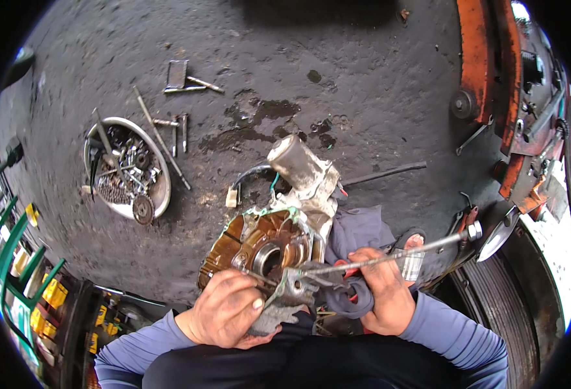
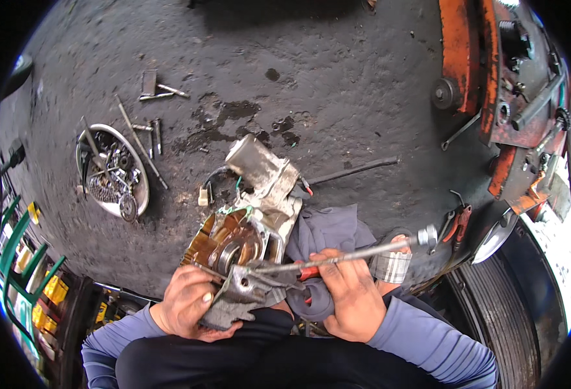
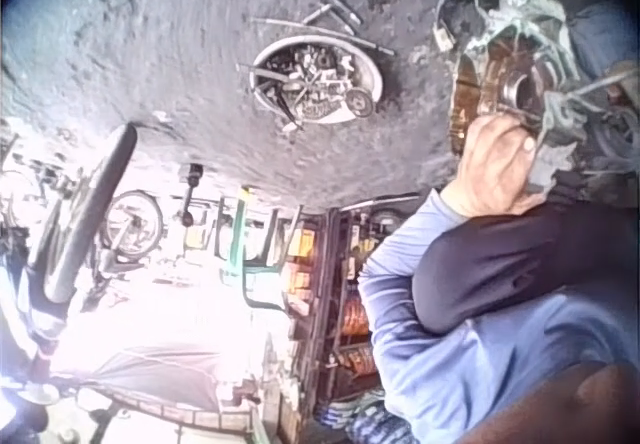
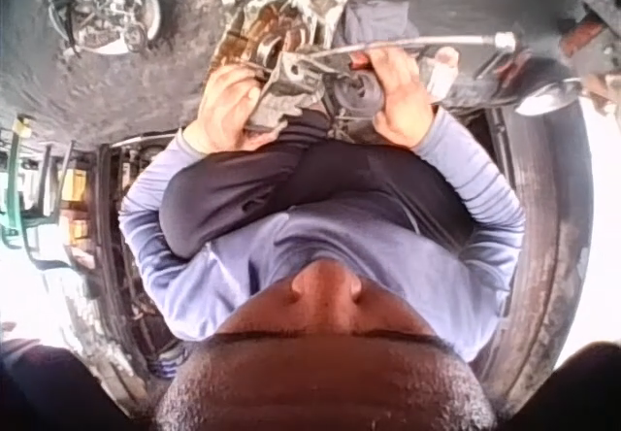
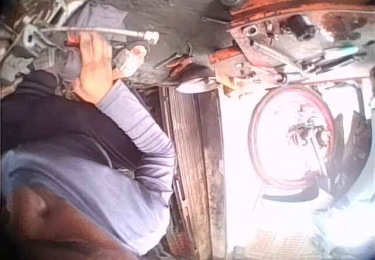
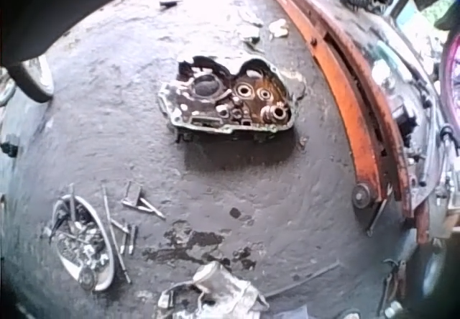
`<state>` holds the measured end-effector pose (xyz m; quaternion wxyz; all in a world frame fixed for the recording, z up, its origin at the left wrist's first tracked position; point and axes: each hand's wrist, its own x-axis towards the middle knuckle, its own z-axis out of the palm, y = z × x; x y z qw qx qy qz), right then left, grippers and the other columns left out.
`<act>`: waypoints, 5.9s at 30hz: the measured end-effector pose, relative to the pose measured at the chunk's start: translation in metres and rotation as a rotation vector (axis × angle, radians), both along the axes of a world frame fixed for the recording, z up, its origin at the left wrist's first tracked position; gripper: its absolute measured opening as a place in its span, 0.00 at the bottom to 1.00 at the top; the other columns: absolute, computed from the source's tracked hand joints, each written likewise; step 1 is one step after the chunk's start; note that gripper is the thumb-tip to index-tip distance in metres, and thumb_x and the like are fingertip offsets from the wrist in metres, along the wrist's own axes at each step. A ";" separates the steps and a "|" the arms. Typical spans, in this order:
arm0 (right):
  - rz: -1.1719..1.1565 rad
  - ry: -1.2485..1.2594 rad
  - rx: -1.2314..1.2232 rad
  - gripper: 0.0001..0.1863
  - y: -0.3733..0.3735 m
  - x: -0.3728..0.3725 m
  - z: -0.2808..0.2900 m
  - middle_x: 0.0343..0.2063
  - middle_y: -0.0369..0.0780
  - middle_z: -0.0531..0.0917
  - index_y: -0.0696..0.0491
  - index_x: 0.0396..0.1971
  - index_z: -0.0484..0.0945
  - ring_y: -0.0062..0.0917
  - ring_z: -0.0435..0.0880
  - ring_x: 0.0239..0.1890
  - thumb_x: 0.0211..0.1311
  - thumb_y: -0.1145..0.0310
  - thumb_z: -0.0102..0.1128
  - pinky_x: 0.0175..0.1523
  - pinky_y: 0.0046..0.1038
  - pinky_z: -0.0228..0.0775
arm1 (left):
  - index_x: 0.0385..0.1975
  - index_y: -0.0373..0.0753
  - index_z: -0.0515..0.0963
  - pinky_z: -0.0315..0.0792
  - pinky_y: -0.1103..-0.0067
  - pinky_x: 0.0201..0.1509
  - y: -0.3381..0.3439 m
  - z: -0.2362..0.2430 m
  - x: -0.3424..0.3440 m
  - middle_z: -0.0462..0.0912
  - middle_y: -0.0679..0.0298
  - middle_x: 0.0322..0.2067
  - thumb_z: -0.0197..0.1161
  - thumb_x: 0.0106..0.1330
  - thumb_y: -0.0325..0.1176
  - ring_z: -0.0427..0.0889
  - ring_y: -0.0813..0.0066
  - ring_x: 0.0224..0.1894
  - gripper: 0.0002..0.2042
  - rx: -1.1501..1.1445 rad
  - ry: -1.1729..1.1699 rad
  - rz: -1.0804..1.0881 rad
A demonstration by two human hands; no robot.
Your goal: The recorder is repairing and cleaning a motorcycle engine component, using pliers and a rag.
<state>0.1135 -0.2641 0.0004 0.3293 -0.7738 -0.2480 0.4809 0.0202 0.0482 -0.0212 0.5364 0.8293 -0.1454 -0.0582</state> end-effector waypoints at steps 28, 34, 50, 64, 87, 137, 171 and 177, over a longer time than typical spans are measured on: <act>-0.120 -0.299 0.075 0.32 0.005 -0.026 -0.025 0.43 0.48 0.83 0.59 0.57 0.71 0.44 0.85 0.46 0.49 0.75 0.71 0.54 0.35 0.74 | 0.42 0.35 0.77 0.76 0.65 0.44 -0.046 0.002 -0.026 0.82 0.56 0.42 0.79 0.44 0.46 0.83 0.53 0.40 0.30 0.315 -0.230 0.545; -0.321 0.107 -0.230 0.28 0.039 -0.038 0.055 0.39 0.60 0.84 0.65 0.56 0.69 0.57 0.84 0.48 0.51 0.77 0.57 0.53 0.44 0.75 | 0.43 0.33 0.75 0.76 0.65 0.44 -0.045 0.007 -0.028 0.83 0.53 0.41 0.80 0.43 0.46 0.83 0.53 0.39 0.31 0.348 -0.245 0.506; 0.390 -0.570 -0.201 0.35 -0.026 0.061 0.060 0.42 0.52 0.75 0.60 0.56 0.70 0.51 0.79 0.43 0.41 0.72 0.66 0.46 0.45 0.72 | 0.49 0.36 0.75 0.71 0.64 0.54 -0.034 0.023 -0.029 0.81 0.55 0.48 0.81 0.45 0.46 0.80 0.53 0.50 0.33 0.416 -0.136 0.416; 0.003 0.039 0.296 0.41 -0.059 0.053 -0.045 0.58 0.54 0.72 0.62 0.67 0.63 0.50 0.71 0.66 0.45 0.76 0.57 0.71 0.37 0.62 | 0.52 0.35 0.74 0.75 0.63 0.55 -0.068 0.051 0.013 0.79 0.50 0.46 0.86 0.34 0.45 0.80 0.49 0.51 0.42 0.793 0.163 0.514; 0.451 -0.846 0.043 0.33 -0.114 0.070 -0.060 0.59 0.53 0.74 0.60 0.64 0.69 0.49 0.73 0.62 0.54 0.75 0.54 0.70 0.45 0.61 | 0.53 0.31 0.80 0.75 0.67 0.61 -0.013 -0.004 0.031 0.84 0.49 0.50 0.85 0.32 0.45 0.83 0.51 0.54 0.43 0.304 0.688 -0.370; 0.452 -1.048 0.351 0.20 -0.016 0.028 -0.126 0.51 0.50 0.73 0.47 0.53 0.74 0.46 0.75 0.53 0.59 0.66 0.61 0.58 0.52 0.67 | 0.43 0.33 0.83 0.73 0.63 0.47 -0.041 -0.030 -0.002 0.78 0.57 0.38 0.82 0.28 0.62 0.80 0.54 0.45 0.44 0.473 0.278 -0.018; 0.511 -0.679 0.216 0.21 -0.025 -0.011 -0.091 0.41 0.48 0.76 0.53 0.51 0.72 0.40 0.79 0.37 0.55 0.69 0.60 0.43 0.40 0.74 | 0.41 0.36 0.80 0.73 0.65 0.40 -0.034 -0.006 -0.027 0.76 0.59 0.36 0.83 0.26 0.59 0.78 0.56 0.38 0.42 0.402 0.130 0.097; 0.510 -0.478 0.092 0.19 -0.033 -0.022 -0.063 0.39 0.48 0.74 0.57 0.51 0.72 0.43 0.80 0.36 0.60 0.69 0.59 0.41 0.42 0.75 | 0.41 0.36 0.80 0.73 0.65 0.41 -0.042 -0.007 -0.028 0.77 0.59 0.36 0.83 0.27 0.60 0.78 0.55 0.39 0.41 0.427 0.164 0.108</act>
